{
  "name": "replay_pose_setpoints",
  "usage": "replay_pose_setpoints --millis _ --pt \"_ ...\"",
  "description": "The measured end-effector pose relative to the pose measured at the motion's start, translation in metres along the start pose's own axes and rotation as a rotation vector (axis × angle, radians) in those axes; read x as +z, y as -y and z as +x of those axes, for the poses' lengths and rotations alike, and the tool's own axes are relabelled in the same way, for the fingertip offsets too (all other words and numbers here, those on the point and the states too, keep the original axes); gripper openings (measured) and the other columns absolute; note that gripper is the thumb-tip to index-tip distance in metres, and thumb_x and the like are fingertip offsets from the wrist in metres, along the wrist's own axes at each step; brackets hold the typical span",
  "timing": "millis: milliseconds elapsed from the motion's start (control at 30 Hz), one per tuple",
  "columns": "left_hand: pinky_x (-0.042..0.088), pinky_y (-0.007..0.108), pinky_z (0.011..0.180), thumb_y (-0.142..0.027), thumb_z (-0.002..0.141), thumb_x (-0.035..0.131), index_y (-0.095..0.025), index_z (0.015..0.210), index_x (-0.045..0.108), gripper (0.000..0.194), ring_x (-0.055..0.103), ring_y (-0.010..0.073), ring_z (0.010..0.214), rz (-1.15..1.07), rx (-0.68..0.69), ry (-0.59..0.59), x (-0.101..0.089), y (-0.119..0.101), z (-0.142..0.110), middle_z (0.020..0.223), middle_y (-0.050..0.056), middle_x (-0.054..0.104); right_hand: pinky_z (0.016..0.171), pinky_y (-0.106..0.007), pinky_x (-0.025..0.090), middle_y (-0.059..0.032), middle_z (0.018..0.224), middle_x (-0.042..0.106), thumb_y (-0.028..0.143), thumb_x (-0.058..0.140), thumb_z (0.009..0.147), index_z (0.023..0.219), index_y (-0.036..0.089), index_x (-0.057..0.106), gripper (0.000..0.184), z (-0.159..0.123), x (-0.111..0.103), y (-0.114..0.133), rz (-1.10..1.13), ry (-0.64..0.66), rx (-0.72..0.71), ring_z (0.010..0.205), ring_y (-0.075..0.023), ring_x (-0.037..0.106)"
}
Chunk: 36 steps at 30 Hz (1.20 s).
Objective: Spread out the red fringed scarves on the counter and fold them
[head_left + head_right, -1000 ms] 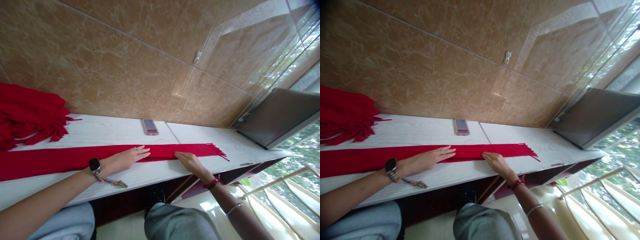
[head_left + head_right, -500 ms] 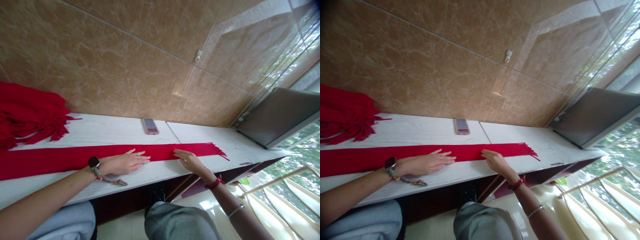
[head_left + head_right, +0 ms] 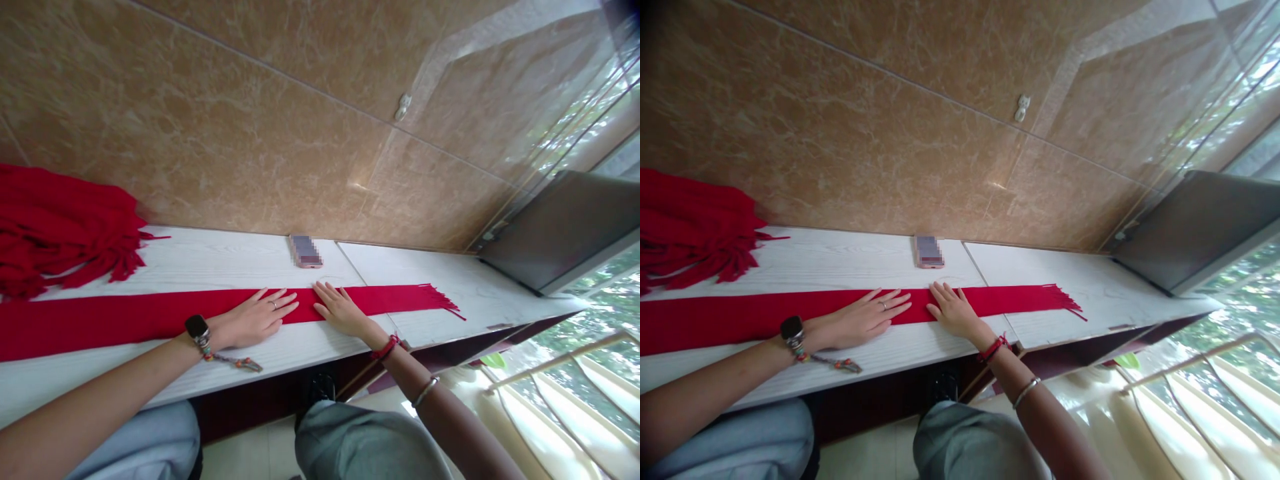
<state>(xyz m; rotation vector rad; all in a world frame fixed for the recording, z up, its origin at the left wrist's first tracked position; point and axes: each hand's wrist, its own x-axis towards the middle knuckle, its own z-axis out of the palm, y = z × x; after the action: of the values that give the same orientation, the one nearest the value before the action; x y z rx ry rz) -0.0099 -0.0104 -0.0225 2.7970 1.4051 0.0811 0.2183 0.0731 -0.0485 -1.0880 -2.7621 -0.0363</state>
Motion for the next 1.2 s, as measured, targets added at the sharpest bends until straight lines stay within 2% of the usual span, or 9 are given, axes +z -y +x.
replay_pose_setpoints --millis 167,367,500,567,633,767,900,1000,1200 --pt "0.010 0.053 0.103 -0.022 0.089 0.034 -0.038 0.133 0.030 0.047 0.014 0.0260 0.133 -0.074 0.040 0.029 0.000 0.004 -0.003 0.145 -0.002 0.024 0.097 -0.053 0.029 -0.0116 0.141 0.028 0.033 0.027 0.093 0.138 0.020 0.025 0.047 -0.030 0.004 -0.058 -0.113 0.011 0.118 0.130 -0.0260 0.023" --pt "0.009 0.055 0.103 -0.024 0.089 0.037 -0.039 0.130 0.035 0.044 0.014 0.0283 0.132 -0.108 0.063 0.041 -0.004 0.005 -0.005 0.144 -0.002 0.026 0.089 -0.056 0.037 -0.0142 0.138 0.035 0.019 0.036 0.089 0.119 0.021 0.051 0.034 -0.070 -0.005 -0.137 -0.260 0.092 0.202 0.128 -0.0282 0.027" --pt "0.010 0.056 0.102 -0.021 0.088 0.036 -0.040 0.131 0.033 0.047 0.015 0.0293 0.132 -0.114 0.071 0.037 -0.005 0.004 -0.006 0.144 -0.001 0.026 0.085 -0.060 0.038 -0.0195 0.133 0.041 0.015 0.035 0.088 0.115 0.016 0.054 0.033 -0.078 -0.017 -0.151 -0.268 0.067 0.287 0.125 -0.0319 0.033" --pt "0.009 0.056 0.102 -0.020 0.088 0.036 -0.040 0.132 0.032 0.049 0.014 0.0284 0.132 -0.099 0.065 0.045 -0.005 0.003 -0.006 0.144 -0.002 0.026 0.087 -0.059 0.037 -0.0220 0.135 0.037 0.020 0.032 0.090 0.123 0.013 0.047 0.037 -0.070 -0.019 -0.136 -0.261 0.033 0.308 0.125 -0.0325 0.031" --pt "0.008 0.054 0.103 -0.020 0.088 0.034 -0.038 0.133 0.030 0.049 0.015 0.0267 0.132 -0.083 0.047 0.054 -0.005 0.003 -0.008 0.144 -0.001 0.027 0.092 -0.055 0.035 -0.0221 0.139 0.030 0.028 0.028 0.092 0.133 0.011 0.034 0.045 -0.053 -0.018 -0.105 -0.231 -0.004 0.278 0.128 -0.0298 0.026" --pt "0.009 0.049 0.104 -0.020 0.089 0.032 -0.031 0.135 0.029 0.048 0.016 0.0238 0.132 -0.061 0.001 0.035 -0.005 0.008 -0.020 0.143 0.002 0.028 0.101 -0.050 0.025 -0.0155 0.143 0.023 0.037 0.025 0.092 0.138 0.015 0.025 0.050 -0.008 -0.015 -0.018 -0.042 -0.055 -0.008 0.132 -0.0243 0.015" --pt "0.008 0.044 0.105 -0.021 0.089 0.032 -0.031 0.136 0.026 0.048 0.013 0.0212 0.133 -0.019 -0.056 0.041 -0.007 0.017 -0.051 0.145 0.001 0.024 0.101 -0.051 0.025 -0.0172 0.142 0.025 0.037 0.027 0.091 0.136 0.011 0.029 0.051 0.029 -0.011 0.049 0.036 -0.031 -0.139 0.131 -0.0264 0.018" --pt "0.006 0.042 0.106 -0.022 0.089 0.032 -0.031 0.137 0.024 0.049 0.011 0.0194 0.134 0.007 -0.089 0.079 -0.011 0.020 -0.081 0.146 -0.001 0.020 0.101 -0.050 0.025 -0.0181 0.141 0.028 0.035 0.027 0.091 0.135 0.009 0.030 0.051 0.040 -0.002 0.069 0.045 -0.017 -0.192 0.130 -0.0271 0.021" --pt "0.007 0.041 0.107 -0.024 0.091 0.027 -0.034 0.138 0.017 0.049 0.010 0.0167 0.134 -0.008 -0.171 0.172 -0.021 0.027 -0.128 0.146 -0.004 0.017 0.101 -0.048 0.026 -0.0138 0.140 0.032 0.035 0.025 0.092 0.136 0.013 0.029 0.050 0.034 0.007 0.071 0.039 -0.035 -0.198 0.129 -0.0250 0.025"
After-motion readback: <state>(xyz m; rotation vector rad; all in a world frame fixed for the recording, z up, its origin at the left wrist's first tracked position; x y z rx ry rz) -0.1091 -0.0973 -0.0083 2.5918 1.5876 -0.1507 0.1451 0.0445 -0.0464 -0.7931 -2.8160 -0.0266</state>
